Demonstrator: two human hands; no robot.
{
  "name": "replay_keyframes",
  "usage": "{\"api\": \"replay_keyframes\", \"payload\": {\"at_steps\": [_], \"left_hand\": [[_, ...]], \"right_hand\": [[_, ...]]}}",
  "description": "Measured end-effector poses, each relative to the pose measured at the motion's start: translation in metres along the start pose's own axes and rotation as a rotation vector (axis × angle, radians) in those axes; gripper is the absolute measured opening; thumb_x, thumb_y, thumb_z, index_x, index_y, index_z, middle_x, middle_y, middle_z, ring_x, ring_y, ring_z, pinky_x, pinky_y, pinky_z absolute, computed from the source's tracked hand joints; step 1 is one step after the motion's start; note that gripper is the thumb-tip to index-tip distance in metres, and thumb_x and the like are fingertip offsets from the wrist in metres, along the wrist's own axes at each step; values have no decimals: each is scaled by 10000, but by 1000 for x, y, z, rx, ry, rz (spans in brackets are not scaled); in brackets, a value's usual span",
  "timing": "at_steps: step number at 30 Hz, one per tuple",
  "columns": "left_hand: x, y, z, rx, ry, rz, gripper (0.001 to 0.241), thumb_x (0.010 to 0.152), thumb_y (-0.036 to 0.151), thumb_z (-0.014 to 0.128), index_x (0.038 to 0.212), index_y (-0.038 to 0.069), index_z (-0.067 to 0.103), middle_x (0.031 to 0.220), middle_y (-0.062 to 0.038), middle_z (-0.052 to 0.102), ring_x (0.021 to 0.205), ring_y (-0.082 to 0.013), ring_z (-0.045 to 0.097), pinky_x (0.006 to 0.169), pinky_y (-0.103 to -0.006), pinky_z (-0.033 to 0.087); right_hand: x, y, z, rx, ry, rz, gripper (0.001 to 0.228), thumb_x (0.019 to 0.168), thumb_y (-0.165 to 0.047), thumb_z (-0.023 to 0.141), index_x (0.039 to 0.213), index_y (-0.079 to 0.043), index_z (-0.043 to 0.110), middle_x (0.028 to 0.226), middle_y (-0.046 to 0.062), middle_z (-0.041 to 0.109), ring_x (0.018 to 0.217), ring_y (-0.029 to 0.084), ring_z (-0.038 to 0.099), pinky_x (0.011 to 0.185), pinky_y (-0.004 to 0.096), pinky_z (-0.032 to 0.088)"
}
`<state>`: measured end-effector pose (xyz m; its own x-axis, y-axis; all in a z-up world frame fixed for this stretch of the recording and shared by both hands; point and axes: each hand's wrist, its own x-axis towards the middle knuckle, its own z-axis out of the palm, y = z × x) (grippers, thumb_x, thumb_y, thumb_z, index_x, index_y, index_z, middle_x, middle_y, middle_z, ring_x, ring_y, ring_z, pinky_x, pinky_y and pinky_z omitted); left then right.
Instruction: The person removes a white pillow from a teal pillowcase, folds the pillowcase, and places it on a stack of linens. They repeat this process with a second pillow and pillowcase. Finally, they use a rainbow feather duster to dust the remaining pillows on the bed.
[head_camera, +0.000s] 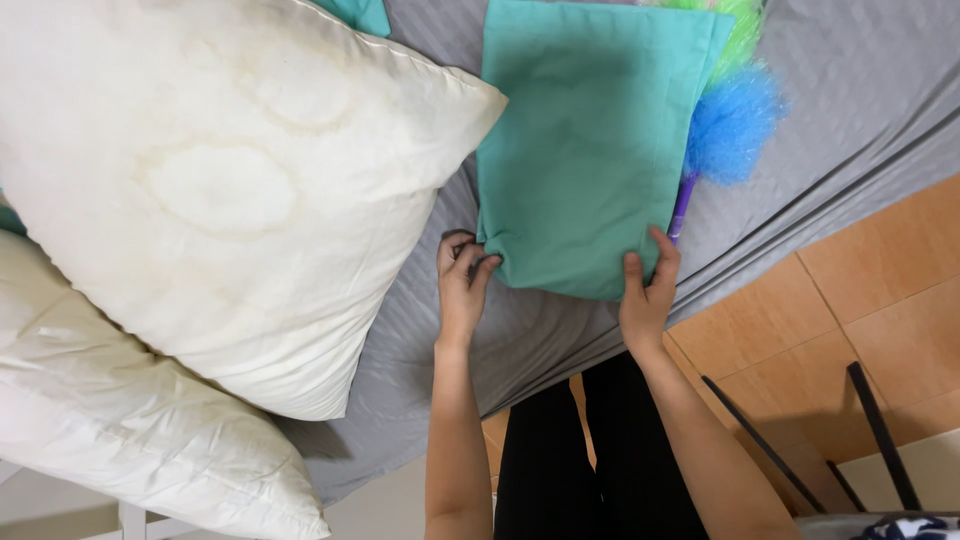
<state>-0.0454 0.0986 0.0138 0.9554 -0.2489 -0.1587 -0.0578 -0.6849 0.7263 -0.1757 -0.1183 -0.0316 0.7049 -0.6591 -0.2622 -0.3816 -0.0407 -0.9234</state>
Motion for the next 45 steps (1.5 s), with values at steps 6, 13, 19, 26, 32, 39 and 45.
{"api": "replay_keyframes", "payload": {"at_steps": [6, 13, 19, 26, 32, 39, 45], "left_hand": [[-10, -9, -11, -147, -16, -61, 106, 963, 29, 717, 1066, 28, 692, 1201, -94, 616, 1025, -234, 617, 866, -338, 528], [11, 21, 1, 65, 14, 39, 266, 909, 55, 733, 1173, 37, 702, 1107, -105, 644, 987, -266, 612, 885, -371, 508], [16, 21, 4, 56, 1, 292, 152, 914, 86, 735, 1056, 56, 690, 1152, -123, 675, 1055, -317, 585, 923, -402, 477], [-17, -42, -35, -76, -43, -32, 95, 1041, 77, 613, 1127, 42, 636, 1016, -161, 629, 932, -288, 619, 848, -362, 507], [-32, -29, -44, 304, -32, 88, 285, 944, -9, 590, 1219, 45, 645, 1134, -169, 643, 1061, -360, 563, 961, -435, 454], [4, 32, 23, 373, 23, 265, 494, 1076, 242, 539, 1544, 104, 460, 1614, -110, 430, 1549, -392, 336, 1284, -610, 194], [30, -23, 76, 596, -46, 302, 604, 1067, 496, 451, 1597, 215, 382, 1699, -108, 263, 1589, -380, 195, 1266, -651, 110]], "right_hand": [[-25, 14, 3, 357, 100, 129, 467, 1121, -220, 547, 1507, -34, 360, 1123, 0, 538, 986, 90, 483, 900, 240, 416], [-27, 11, 13, 289, 115, 99, 393, 1134, -218, 553, 1437, 20, 478, 1258, 30, 593, 1107, 106, 525, 998, 256, 430], [-18, 8, 18, 278, 167, 77, 350, 1147, -215, 552, 1403, 18, 501, 1274, 43, 603, 1155, 107, 538, 1032, 263, 437], [-39, 16, 14, 171, 272, 115, 214, 1138, -172, 624, 1264, -1, 599, 1039, 18, 570, 955, 113, 492, 875, 276, 437], [-56, 2, 22, -149, 230, 230, 369, 1039, -129, 659, 1378, -24, 558, 1052, 119, 536, 958, 206, 529, 859, 344, 457], [-6, -28, 58, -563, 99, -346, 555, 1087, -195, 641, 1599, -82, 458, 1694, 194, 286, 1600, 424, 210, 1297, 623, 142], [28, -4, 82, -799, -76, -350, 632, 1077, -339, 661, 1628, -119, 442, 1694, 222, 250, 1566, 423, 144, 1193, 692, 44]]}}
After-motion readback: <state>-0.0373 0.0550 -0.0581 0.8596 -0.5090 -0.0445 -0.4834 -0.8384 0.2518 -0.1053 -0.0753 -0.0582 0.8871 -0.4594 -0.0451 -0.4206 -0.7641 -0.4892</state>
